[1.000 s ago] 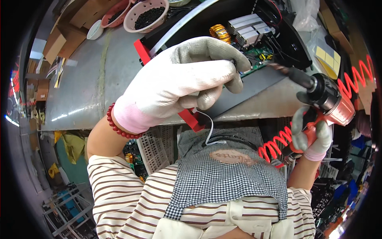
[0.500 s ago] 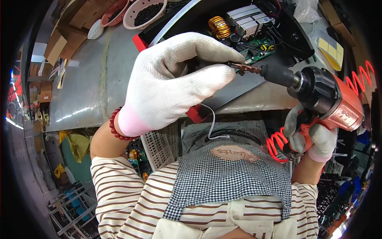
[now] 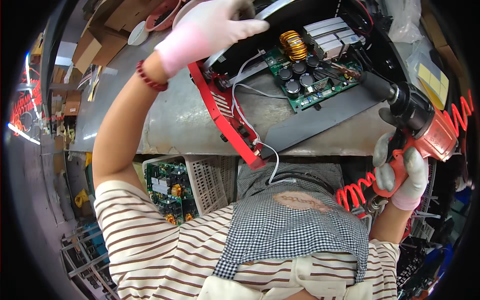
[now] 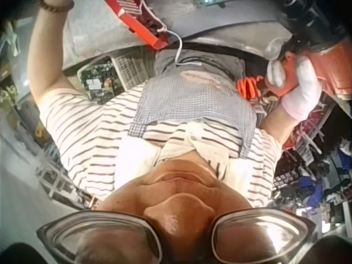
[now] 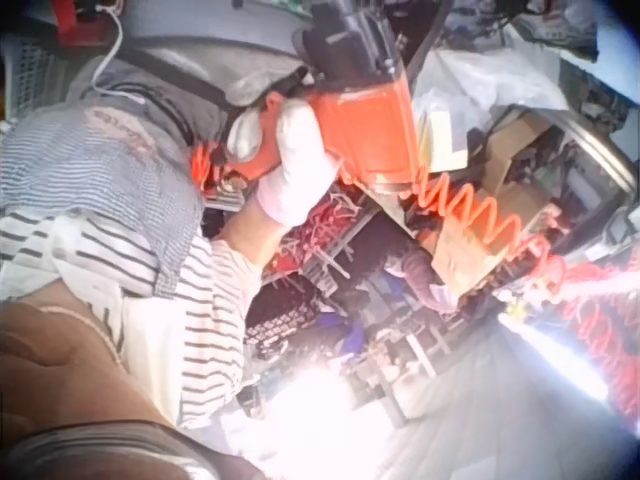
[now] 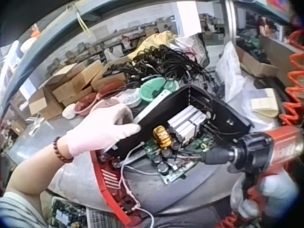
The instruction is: The person assembles an electronic device by applying a label to a black casing, using a pneumatic screwdriver to fasten a green circuit board, and attaching a red power supply unit. They connect internal wires and secure components within the casing.
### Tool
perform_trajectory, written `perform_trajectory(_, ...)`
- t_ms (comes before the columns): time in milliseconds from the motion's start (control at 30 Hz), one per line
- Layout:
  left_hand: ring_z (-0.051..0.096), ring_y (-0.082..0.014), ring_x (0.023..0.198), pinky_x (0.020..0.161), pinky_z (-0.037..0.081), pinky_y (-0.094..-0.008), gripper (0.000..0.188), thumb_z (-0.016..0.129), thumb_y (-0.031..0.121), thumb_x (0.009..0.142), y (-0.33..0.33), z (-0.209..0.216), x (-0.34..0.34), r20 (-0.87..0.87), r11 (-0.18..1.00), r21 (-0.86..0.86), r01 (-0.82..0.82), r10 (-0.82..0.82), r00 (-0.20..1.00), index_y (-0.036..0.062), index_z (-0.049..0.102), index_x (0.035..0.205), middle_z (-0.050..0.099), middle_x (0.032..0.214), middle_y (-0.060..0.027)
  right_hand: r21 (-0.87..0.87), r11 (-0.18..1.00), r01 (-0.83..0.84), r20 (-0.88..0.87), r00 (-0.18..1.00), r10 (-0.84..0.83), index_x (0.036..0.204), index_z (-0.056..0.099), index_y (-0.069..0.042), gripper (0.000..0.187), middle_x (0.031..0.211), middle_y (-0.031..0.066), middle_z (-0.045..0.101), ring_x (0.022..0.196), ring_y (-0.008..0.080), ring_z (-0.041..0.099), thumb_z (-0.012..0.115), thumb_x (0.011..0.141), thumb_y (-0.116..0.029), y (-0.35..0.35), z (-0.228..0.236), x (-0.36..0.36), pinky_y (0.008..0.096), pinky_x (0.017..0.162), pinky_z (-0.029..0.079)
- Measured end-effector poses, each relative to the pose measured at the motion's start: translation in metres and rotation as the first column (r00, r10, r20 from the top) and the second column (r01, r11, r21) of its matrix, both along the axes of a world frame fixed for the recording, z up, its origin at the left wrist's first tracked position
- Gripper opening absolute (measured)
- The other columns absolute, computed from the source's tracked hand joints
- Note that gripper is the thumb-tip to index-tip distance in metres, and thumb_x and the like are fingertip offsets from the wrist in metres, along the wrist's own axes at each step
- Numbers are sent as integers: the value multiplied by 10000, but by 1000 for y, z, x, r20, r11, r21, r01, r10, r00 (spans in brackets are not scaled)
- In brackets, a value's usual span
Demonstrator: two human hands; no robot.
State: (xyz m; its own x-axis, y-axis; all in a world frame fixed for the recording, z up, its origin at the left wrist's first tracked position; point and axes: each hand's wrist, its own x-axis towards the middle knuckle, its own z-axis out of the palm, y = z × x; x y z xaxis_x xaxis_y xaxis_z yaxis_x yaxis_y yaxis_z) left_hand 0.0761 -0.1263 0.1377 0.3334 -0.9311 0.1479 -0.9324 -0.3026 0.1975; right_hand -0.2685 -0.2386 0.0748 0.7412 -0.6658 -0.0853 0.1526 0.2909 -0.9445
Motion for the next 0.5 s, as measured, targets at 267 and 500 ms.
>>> perform_trajectory(267, 648, -261, 742, 683, 509, -367, 373, 644, 362, 884, -38, -16, -19, -53, 995, -93, 35, -40, 998, 2, 594, 964, 661, 796, -154, 143, 988, 57, 32, 998, -62, 1205, 449, 142, 668, 756, 214, 604, 374, 109, 466, 645, 884, -410, -28, -25, -16, 234, 341, 379)
perform_trajectory(500, 627, -206, 786, 746, 495, -311, 404, 655, 402, 891, -37, 7, -1, -79, 945, 322, -56, 86, 993, 12, 646, 994, 651, 855, -110, 203, 934, -293, 331, 919, 216, 1321, 435, 36, 596, 1177, 183, 537, 699, 109, 544, 544, 950, -417, -121, -37, -42, 257, 632, 436)
